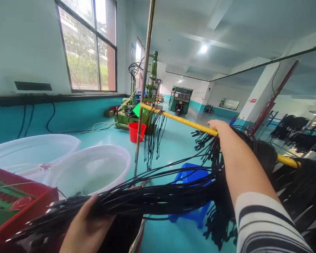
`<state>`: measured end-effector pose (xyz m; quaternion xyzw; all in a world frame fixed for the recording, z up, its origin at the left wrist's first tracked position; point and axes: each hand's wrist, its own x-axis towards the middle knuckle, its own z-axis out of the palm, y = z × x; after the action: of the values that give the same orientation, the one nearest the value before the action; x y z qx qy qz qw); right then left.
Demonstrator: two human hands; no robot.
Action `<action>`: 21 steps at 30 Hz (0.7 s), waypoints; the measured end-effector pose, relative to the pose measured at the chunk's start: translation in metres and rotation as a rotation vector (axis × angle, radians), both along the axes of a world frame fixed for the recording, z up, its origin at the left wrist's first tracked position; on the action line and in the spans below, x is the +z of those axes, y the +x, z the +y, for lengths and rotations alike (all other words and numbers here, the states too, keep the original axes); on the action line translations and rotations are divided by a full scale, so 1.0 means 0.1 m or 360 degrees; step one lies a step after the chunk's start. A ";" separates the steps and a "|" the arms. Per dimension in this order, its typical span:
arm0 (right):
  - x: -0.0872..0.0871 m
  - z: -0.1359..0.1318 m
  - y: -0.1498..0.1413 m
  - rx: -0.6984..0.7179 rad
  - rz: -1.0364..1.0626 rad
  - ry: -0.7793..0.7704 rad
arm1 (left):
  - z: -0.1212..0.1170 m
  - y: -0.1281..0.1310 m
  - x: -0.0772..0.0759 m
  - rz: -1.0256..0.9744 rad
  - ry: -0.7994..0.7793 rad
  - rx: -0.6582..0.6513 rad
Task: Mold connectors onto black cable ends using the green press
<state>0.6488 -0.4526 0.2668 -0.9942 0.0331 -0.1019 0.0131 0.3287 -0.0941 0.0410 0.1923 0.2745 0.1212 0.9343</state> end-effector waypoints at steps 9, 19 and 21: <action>0.31 0.24 -1.50 0.1020 -0.0910 0.0672 | -0.28 -0.07 0.06 0.0038 -0.0227 -0.0142; -1.87 -0.39 -2.60 0.0206 -0.1778 0.1785 | -0.25 -0.12 0.00 0.0013 -0.0388 -0.0301; -2.02 -0.29 -2.58 0.0165 -0.1757 0.1725 | -0.25 -0.16 0.02 0.0003 -0.0361 -0.0299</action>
<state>0.3910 -0.4812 0.0652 -0.6545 0.0205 -0.5513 0.5169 0.3129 -0.1195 0.0426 0.1105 0.2682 0.0014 0.9570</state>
